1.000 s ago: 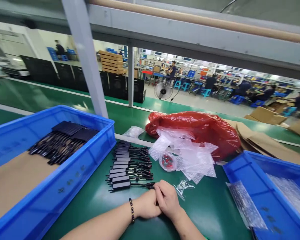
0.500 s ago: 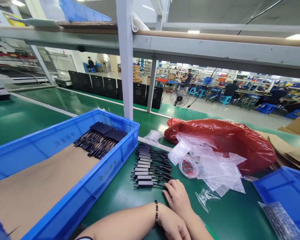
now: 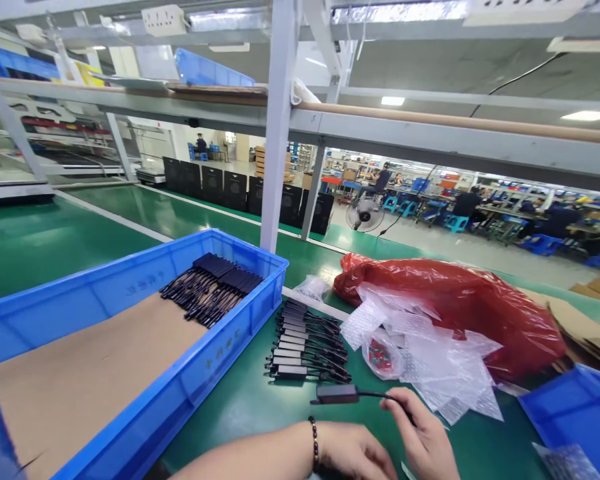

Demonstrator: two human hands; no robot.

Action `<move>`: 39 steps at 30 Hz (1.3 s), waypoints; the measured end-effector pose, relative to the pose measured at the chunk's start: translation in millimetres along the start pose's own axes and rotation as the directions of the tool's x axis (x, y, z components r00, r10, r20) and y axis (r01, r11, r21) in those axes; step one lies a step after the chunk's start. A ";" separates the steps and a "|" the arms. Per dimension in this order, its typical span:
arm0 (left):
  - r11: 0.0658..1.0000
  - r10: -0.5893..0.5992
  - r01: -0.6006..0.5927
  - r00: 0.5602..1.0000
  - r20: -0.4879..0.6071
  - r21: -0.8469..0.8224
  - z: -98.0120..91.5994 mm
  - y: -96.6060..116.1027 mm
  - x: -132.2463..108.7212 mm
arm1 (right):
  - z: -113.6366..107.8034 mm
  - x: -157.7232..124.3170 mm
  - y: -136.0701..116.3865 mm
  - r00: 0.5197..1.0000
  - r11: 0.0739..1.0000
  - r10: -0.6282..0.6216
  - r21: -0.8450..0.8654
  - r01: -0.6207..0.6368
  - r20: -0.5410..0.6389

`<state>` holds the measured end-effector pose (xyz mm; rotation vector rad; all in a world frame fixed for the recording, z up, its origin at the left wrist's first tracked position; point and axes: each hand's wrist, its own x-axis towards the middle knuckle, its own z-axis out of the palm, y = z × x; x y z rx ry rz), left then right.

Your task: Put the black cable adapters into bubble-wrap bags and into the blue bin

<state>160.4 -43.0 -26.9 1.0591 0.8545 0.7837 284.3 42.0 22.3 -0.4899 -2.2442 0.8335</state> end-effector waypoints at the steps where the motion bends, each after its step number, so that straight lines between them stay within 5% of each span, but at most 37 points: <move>1: 0.993 0.086 -0.097 0.983 -0.165 -0.063 1.7 6.4 -1.1 | -7.7 -0.4 0.5 0.994 0.994 0.102 0.048 -0.100 -0.038; 3: 0.941 0.249 -0.326 0.850 -0.464 -0.093 2.7 16.7 -2.0 | -16.5 -1.3 3.1 0.957 0.948 0.286 0.157 -0.277 -0.037; 5: 0.880 0.317 -0.467 0.708 -0.631 -0.083 0.2 22.8 -1.5 | -15.8 -2.9 7.2 0.912 0.873 0.403 0.268 -0.409 0.077; 7: 0.843 0.244 -0.508 0.654 -0.716 -0.177 -4.1 24.9 -0.2 | -7.4 -5.7 11.0 0.844 0.766 0.469 0.355 -0.536 0.260; 10: 0.837 0.125 -0.468 0.668 -0.733 -0.284 -8.8 22.9 1.8 | 11.0 -12.2 13.7 0.733 0.562 0.487 0.472 -0.679 0.475; 15: 0.918 0.150 -0.361 0.698 -0.700 -0.163 -8.0 18.0 5.1 | 30.3 -22.1 15.9 0.682 0.384 0.397 0.563 -0.732 0.614; 22: 0.945 0.051 -0.252 0.745 -0.665 -0.210 -5.4 20.6 4.1 | 31.3 -19.7 21.3 0.667 0.336 0.372 0.576 -0.745 0.645; 31: 0.864 -0.042 -0.300 0.757 -0.652 -0.404 -11.2 26.3 3.2 | 27.7 -20.8 29.7 0.700 0.223 0.272 0.664 -0.713 0.660; 39: 0.809 -0.143 -0.268 0.774 -0.617 -0.524 -9.1 33.4 3.3 | 15.8 -13.2 21.2 0.696 0.328 0.148 0.629 -0.705 0.703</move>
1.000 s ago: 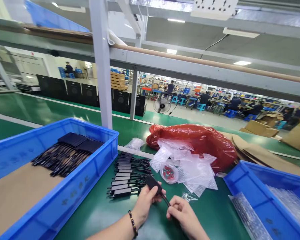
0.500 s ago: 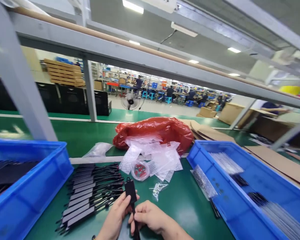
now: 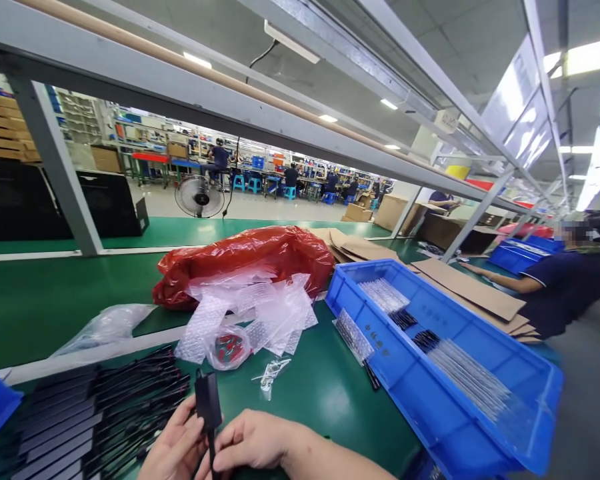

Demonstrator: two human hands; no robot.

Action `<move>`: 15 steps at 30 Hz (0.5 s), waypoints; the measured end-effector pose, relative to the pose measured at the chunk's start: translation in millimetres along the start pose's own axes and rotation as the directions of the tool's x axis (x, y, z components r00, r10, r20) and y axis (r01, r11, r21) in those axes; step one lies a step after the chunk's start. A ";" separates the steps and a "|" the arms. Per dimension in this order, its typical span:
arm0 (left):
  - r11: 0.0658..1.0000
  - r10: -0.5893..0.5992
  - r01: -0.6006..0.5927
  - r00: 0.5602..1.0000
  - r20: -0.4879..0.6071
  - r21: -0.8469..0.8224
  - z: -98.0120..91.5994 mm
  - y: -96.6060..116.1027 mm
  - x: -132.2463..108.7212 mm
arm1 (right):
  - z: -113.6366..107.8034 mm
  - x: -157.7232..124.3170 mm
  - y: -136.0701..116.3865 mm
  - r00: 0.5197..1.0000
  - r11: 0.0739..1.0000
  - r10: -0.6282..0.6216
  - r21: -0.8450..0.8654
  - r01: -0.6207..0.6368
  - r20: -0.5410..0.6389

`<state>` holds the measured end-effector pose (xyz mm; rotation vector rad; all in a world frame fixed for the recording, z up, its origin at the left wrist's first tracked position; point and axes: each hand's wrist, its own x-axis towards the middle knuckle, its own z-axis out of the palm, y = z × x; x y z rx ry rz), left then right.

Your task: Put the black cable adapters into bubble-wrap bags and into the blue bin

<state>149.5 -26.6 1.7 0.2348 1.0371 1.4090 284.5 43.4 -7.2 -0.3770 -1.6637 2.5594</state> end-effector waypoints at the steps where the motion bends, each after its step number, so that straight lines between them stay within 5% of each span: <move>1: 1.000 -0.008 0.008 1.000 -0.010 -0.002 -0.5 0.3 1.0 | 0.5 0.6 -0.6 1.000 1.000 -0.003 -0.026 0.002 -0.028; 8: 0.999 -0.040 0.038 0.996 -0.081 -0.030 -3.1 -0.2 5.4 | 2.7 6.7 8.9 0.936 0.975 0.099 -0.156 -0.159 -0.337; 15: 0.999 -0.013 0.015 0.999 -0.038 0.037 -4.0 -2.2 7.0 | 5.8 3.4 6.5 0.918 0.886 0.077 -0.396 -0.242 -0.389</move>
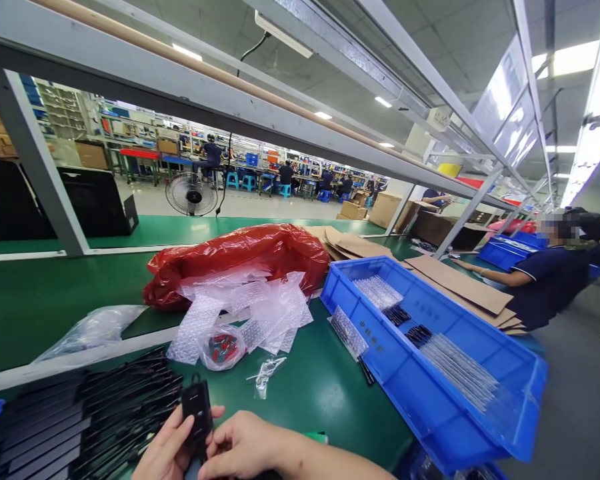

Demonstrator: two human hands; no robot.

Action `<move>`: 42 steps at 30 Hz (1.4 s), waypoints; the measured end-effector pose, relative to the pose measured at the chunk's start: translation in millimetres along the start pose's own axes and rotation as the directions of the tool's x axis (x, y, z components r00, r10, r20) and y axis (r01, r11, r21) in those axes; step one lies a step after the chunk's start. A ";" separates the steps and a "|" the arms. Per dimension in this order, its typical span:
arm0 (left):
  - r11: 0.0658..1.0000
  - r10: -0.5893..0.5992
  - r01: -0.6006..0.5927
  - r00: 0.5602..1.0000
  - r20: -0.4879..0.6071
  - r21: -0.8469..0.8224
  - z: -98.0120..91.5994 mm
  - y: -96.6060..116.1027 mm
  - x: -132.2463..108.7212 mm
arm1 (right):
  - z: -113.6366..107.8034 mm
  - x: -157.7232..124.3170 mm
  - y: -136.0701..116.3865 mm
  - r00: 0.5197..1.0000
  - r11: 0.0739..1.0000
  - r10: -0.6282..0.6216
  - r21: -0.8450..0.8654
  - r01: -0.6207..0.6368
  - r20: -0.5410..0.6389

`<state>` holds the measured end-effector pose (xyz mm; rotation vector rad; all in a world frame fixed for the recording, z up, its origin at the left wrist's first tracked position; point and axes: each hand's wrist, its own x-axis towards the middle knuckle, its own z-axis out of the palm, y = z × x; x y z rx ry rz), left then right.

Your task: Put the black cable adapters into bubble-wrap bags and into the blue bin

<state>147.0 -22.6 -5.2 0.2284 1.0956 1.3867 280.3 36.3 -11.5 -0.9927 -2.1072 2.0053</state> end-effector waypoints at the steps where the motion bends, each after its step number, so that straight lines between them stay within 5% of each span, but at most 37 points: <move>1: 1.000 0.018 -0.018 1.000 0.009 0.013 -1.3 -0.9 1.5 | -2.1 -0.7 -1.4 1.000 0.998 -0.022 -0.062 0.021 -0.016; 6: 0.991 0.091 -0.099 0.992 0.090 0.086 -4.6 -5.6 2.2 | -21.9 -20.9 -22.6 0.976 0.891 -0.192 -0.434 0.131 -0.100; 9: 0.979 0.130 -0.151 0.980 0.152 0.134 -0.8 -6.8 -4.6 | -38.1 -48.4 -37.1 0.951 0.762 -0.231 -0.646 0.044 -0.207; 16: 0.957 0.160 -0.203 0.965 0.207 0.209 6.1 -8.7 -12.7 | -56.1 -88.1 -11.7 0.933 0.472 0.086 -0.810 -0.348 -0.351; 25: 0.993 0.103 -0.113 0.962 0.253 0.027 4.7 -14.2 -15.1 | -59.7 -81.6 7.7 0.954 0.735 -0.016 -0.650 -0.192 -0.299; 30: 0.994 0.107 -0.104 0.962 0.253 -0.022 3.4 -14.6 -12.5 | -63.6 -58.7 -25.7 0.897 0.913 -0.301 -0.370 0.173 -0.324; 34: 0.995 0.102 -0.096 0.954 0.284 -0.034 3.6 -15.3 -12.1 | -52.6 -30.3 -48.6 0.774 0.830 -0.484 -0.494 0.258 -0.409; 38: 0.995 0.104 -0.102 0.952 0.288 -0.022 2.8 -15.9 -11.0 | -37.5 -8.5 -39.2 0.647 0.642 -0.670 -0.722 0.257 -0.365; 42: 0.994 0.103 -0.104 0.952 0.290 -0.011 0.6 -18.2 -8.5 | -28.9 1.1 -19.4 0.689 0.527 -0.676 -0.825 0.205 -0.261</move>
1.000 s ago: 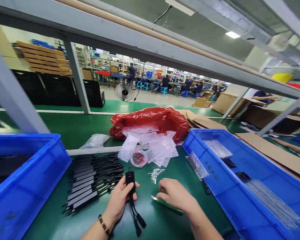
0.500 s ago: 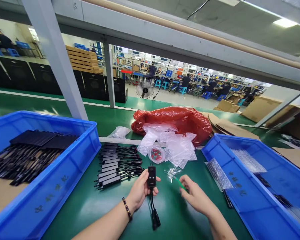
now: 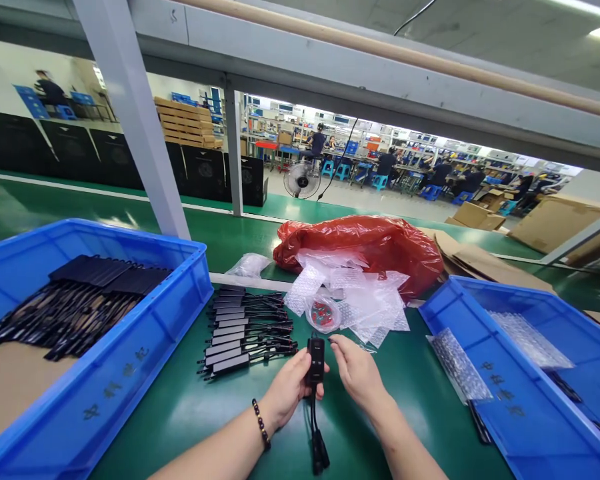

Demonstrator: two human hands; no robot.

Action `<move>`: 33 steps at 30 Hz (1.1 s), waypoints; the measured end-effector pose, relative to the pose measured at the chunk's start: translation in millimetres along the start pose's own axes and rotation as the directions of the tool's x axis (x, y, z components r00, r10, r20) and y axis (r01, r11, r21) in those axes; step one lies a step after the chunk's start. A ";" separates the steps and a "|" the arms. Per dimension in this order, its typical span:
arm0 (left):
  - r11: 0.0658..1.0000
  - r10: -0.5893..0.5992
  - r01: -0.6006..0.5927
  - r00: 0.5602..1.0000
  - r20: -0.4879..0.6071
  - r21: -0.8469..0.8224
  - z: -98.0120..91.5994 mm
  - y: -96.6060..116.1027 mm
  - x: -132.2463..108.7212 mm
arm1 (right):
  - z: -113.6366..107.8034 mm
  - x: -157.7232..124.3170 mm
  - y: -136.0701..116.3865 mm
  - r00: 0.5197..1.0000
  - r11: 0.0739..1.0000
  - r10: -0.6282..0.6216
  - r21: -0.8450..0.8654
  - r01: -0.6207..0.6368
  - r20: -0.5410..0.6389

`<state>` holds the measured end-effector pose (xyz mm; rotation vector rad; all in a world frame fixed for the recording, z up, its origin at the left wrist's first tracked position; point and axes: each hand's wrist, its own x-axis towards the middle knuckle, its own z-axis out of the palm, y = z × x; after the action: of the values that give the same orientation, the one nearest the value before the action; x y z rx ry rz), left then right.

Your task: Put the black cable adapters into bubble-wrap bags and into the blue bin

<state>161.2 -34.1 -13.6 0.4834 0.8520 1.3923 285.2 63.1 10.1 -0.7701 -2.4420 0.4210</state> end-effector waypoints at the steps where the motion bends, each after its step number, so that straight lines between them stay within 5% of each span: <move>1: 1.000 0.001 -0.001 1.000 0.005 0.000 -0.8 -0.8 0.4 | 2.9 -1.4 1.1 1.000 0.999 0.002 -0.033 -0.001 0.028; 21: 0.999 0.002 -0.004 0.999 0.040 0.042 -0.6 0.1 1.0 | 11.2 -2.4 0.0 1.000 0.986 0.006 -0.165 -0.006 -0.002; 33: 0.999 -0.002 -0.001 0.998 0.057 0.051 -1.7 -1.8 2.0 | 5.6 3.1 -3.8 0.947 0.953 0.233 0.140 -0.268 0.222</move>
<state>161.0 -32.7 -16.4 0.5600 0.8424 1.3528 278.2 61.3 8.5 -1.0121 -2.4577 0.8310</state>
